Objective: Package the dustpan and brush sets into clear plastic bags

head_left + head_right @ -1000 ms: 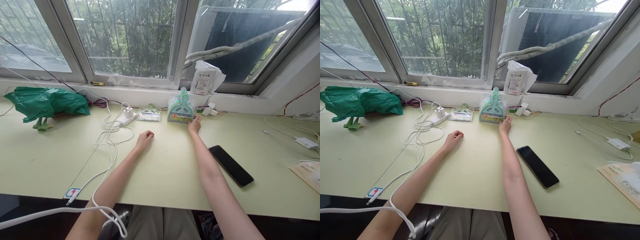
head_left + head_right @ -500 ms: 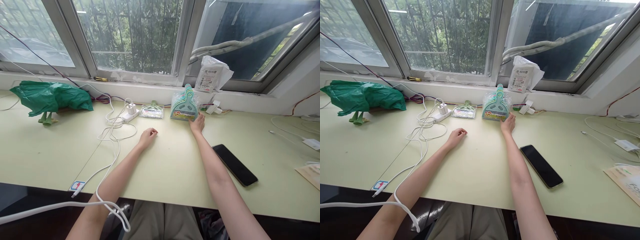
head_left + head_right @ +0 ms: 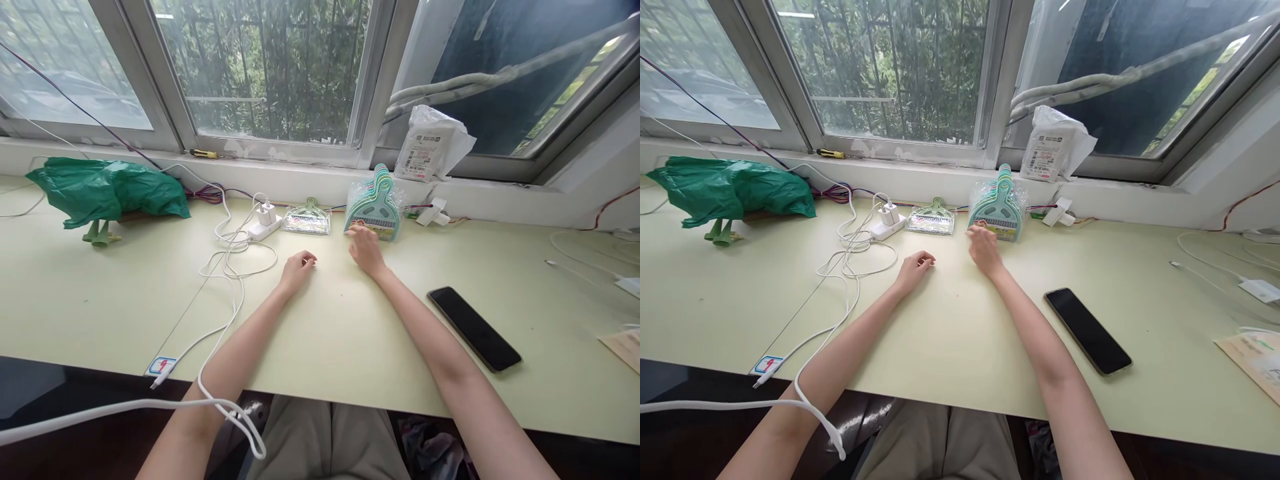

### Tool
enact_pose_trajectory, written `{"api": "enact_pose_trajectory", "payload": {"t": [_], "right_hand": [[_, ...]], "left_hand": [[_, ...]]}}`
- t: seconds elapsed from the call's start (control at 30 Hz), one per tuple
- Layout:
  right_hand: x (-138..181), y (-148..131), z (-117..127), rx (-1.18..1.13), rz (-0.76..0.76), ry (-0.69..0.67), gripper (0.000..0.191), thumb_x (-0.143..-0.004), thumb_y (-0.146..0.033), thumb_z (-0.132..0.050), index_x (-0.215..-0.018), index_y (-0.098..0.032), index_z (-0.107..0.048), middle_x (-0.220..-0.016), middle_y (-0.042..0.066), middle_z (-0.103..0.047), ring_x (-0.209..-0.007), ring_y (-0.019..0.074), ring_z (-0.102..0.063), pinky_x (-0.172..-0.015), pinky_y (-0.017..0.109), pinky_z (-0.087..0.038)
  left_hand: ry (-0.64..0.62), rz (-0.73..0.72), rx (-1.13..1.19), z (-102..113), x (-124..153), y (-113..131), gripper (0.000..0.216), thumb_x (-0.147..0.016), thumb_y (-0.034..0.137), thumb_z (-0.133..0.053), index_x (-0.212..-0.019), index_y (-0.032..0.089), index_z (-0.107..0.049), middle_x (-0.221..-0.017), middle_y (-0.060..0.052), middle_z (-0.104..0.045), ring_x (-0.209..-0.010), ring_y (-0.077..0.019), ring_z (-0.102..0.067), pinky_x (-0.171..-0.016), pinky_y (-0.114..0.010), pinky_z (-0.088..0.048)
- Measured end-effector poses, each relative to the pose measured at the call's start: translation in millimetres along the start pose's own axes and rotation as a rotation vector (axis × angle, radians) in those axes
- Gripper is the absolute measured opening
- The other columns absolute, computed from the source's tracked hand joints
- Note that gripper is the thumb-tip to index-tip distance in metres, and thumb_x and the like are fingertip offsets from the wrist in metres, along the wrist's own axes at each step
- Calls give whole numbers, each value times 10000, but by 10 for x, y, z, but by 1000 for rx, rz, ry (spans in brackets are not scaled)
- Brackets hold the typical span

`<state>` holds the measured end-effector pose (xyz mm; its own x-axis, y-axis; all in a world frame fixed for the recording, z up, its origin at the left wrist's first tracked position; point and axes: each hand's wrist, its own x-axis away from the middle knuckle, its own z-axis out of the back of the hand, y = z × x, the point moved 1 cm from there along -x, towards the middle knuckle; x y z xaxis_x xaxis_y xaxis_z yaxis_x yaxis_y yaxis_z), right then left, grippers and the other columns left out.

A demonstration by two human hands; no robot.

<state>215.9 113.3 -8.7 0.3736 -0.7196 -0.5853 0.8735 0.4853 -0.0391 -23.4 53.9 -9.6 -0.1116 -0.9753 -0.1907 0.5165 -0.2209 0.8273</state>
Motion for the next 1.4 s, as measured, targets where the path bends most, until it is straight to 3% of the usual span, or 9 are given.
{"api": "enact_pose_trajectory", "payload": {"t": [0.13,0.23,0.4,0.6,0.73,0.87,1.07,1.23,1.4], "right_hand": [[-346,-451,-291,-52,75,-187,537,-897,-183,-416,-1432,-164,-382,-1556,113,-323,-1426,242,-272,-1153,409,-231],[-643,-662,-518,-40,-109,-285,693,-910,-266,-442,-1536,-135,-173,-1629,128,-135,-1502,295,-67,-1185,544,-85],[-856,-832,-631,-107,-266,-490,606,-959,-317,-363,-1501,-63,-267,-1537,211,-340,-1430,347,-279,-1139,642,-143],[-452,-828,-326,-160,-100,-479,544,-952,-281,-408,-1468,-113,-375,-1430,161,-483,-1310,275,-439,-1094,401,-365],[49,-774,0,-339,104,-423,503,-909,-147,-413,-1409,-133,-466,-1297,141,-563,-1218,245,-501,-1067,379,-397],[522,-710,408,-520,175,-459,585,-849,-75,-439,-1413,-224,-473,-1213,111,-592,-1134,242,-544,-992,413,-456],[906,-610,754,-644,131,-450,668,-757,22,-403,-1353,-247,-538,-1172,92,-601,-1126,223,-570,-973,413,-481],[987,-483,679,-596,38,-314,645,-760,27,-374,-1312,-235,-583,-1222,96,-595,-1164,232,-568,-1016,432,-466],[1011,-349,632,-595,-80,-187,441,-825,-91,-486,-1206,-235,-655,-1066,85,-609,-1015,230,-610,-934,417,-518]], "left_hand": [[108,46,45,72,-44,-76,202,-842,267,-470,-891,199,-654,-860,-27,-705,-733,-146,-630,-754,-281,-483],[162,68,48,171,-107,-167,193,-834,263,-480,-886,194,-653,-838,-28,-704,-691,-135,-621,-729,-272,-487],[241,127,125,307,-174,-284,189,-828,241,-478,-883,175,-646,-826,-41,-691,-664,-130,-619,-708,-268,-503],[320,67,17,319,-167,-258,187,-838,214,-471,-861,178,-653,-954,-66,-686,-784,-162,-622,-813,-308,-490],[359,46,-28,349,-144,-206,198,-852,212,-463,-880,175,-656,-1042,-84,-650,-868,-178,-614,-880,-323,-476],[399,80,-203,380,-101,-174,207,-854,216,-475,-951,181,-654,-1124,-116,-599,-1148,-252,-531,-1006,-378,-407],[143,219,-106,273,-3,-92,425,-862,309,-535,-1256,165,-470,-1066,-105,-662,-971,-218,-622,-897,-348,-450],[-14,138,-43,208,80,35,519,-805,385,-627,-1258,193,-461,-1025,-96,-691,-874,-207,-641,-790,-321,-469],[-93,285,240,231,87,42,747,-689,418,-748,-1323,183,-432,-1120,-125,-684,-891,-196,-664,-672,-267,-481]]}}
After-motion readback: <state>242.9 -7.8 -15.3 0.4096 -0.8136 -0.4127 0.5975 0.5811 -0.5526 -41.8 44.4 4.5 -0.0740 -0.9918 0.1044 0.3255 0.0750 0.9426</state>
